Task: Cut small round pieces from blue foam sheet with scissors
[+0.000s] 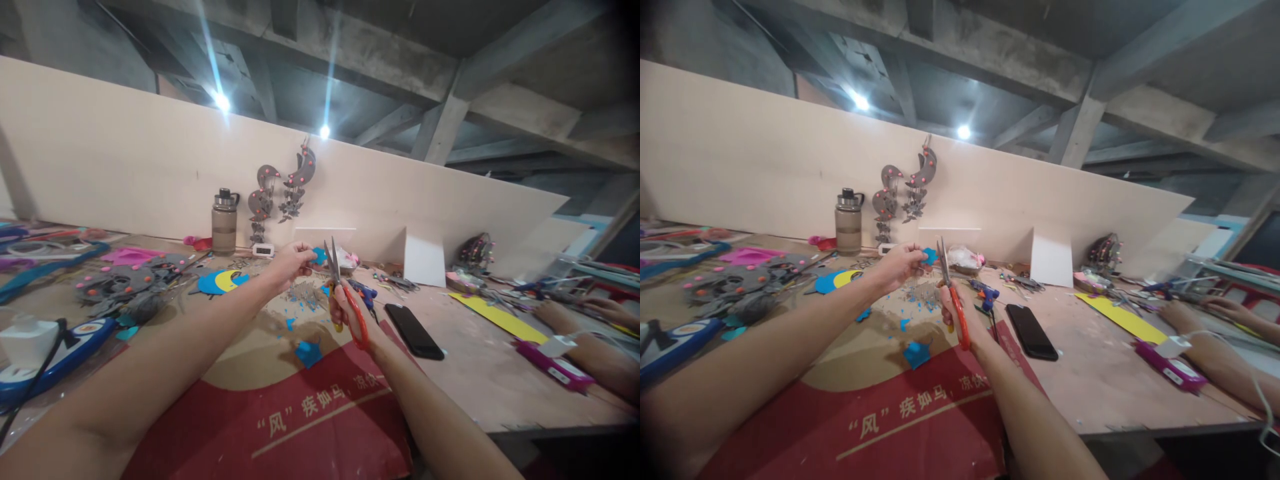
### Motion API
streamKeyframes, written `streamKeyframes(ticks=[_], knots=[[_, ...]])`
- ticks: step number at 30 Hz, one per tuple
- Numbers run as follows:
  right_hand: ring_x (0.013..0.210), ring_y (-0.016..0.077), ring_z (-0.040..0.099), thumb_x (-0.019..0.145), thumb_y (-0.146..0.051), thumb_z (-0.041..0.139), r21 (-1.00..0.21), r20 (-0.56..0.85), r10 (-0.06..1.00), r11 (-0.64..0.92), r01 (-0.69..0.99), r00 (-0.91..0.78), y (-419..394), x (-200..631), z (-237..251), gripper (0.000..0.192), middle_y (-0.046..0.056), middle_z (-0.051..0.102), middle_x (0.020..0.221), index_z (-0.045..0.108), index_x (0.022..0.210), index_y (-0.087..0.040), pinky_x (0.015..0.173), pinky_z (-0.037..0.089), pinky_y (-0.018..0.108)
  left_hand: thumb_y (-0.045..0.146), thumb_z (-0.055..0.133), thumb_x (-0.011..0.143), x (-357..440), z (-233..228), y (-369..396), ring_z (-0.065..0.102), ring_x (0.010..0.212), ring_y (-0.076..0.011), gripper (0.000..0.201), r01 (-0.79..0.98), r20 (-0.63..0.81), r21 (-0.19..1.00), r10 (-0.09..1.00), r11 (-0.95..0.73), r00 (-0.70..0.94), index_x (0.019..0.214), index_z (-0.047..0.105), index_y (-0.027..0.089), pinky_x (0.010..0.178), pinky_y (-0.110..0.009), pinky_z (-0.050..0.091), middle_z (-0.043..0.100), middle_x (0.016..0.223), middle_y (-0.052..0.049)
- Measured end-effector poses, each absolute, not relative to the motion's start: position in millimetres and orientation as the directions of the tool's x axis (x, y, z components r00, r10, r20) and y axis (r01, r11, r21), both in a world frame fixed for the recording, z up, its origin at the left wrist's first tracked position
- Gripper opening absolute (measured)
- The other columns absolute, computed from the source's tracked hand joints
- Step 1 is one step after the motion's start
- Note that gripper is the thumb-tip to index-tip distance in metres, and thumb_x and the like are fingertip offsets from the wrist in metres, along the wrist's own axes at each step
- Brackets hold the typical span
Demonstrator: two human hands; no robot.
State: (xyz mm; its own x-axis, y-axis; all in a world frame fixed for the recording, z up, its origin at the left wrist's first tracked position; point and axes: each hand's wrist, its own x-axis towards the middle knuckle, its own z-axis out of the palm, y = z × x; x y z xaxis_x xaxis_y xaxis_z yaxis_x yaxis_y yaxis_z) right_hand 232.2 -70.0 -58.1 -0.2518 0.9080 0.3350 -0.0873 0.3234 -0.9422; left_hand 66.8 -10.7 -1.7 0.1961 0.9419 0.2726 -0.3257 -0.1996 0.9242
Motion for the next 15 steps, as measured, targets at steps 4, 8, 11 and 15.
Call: streamKeyframes(ticks=[4,8,11,15], knots=[[0.049,0.0079,0.033,0.084,-0.061,0.058,-0.944,0.329,0.900,0.318,-0.085,-0.285,-72.9,232.2,-57.1,0.041,-0.008,0.035,0.063,0.043,0.090,-0.023,0.044,0.028,0.021,0.012,0.065,0.066,65.8,-1.6,-8.8,0.056,0.047,-0.0079,0.017,-0.324,0.290,0.920,0.939,-0.220,0.187,0.071,0.050,0.016,0.043,-0.017,0.034,0.059,0.059,0.002],[0.048,0.0078,0.031,0.083,-0.061,0.060,-0.953,0.303,0.905,0.287,-0.097,-0.297,-74.1,232.8,-56.5,0.042,-0.008,0.034,0.063,0.041,0.089,-0.024,0.044,0.026,0.021,0.013,0.065,0.066,67.7,-5.0,-8.2,0.056,0.049,-0.0078,0.015,-0.297,0.296,0.928,0.930,-0.226,0.218,0.071,0.051,0.016,0.044,-0.018,0.035,0.058,0.060,0.002],[0.047,0.0075,0.030,0.082,-0.062,0.061,-0.956,0.294,0.909,0.276,-0.104,-0.294,-74.9,232.7,-56.0,0.043,-0.008,0.033,0.063,0.039,0.085,-0.024,0.043,0.025,0.020,0.015,0.066,0.067,69.3,-7.5,-8.6,0.056,0.049,-0.0081,0.015,-0.286,0.306,0.929,0.921,-0.234,0.240,0.072,0.052,0.016,0.045,-0.018,0.036,0.058,0.061,0.002],[0.047,0.0064,0.029,0.080,-0.062,0.063,-0.958,0.286,0.916,0.268,-0.100,-0.282,-76.7,231.8,-54.8,0.046,-0.008,0.035,0.063,0.037,0.081,-0.024,0.042,0.024,0.019,0.014,0.065,0.066,70.0,-7.4,-10.9,0.056,0.048,-0.0083,0.015,-0.272,0.304,0.933,0.919,-0.234,0.251,0.072,0.052,0.016,0.044,-0.018,0.035,0.058,0.060,0.002]])
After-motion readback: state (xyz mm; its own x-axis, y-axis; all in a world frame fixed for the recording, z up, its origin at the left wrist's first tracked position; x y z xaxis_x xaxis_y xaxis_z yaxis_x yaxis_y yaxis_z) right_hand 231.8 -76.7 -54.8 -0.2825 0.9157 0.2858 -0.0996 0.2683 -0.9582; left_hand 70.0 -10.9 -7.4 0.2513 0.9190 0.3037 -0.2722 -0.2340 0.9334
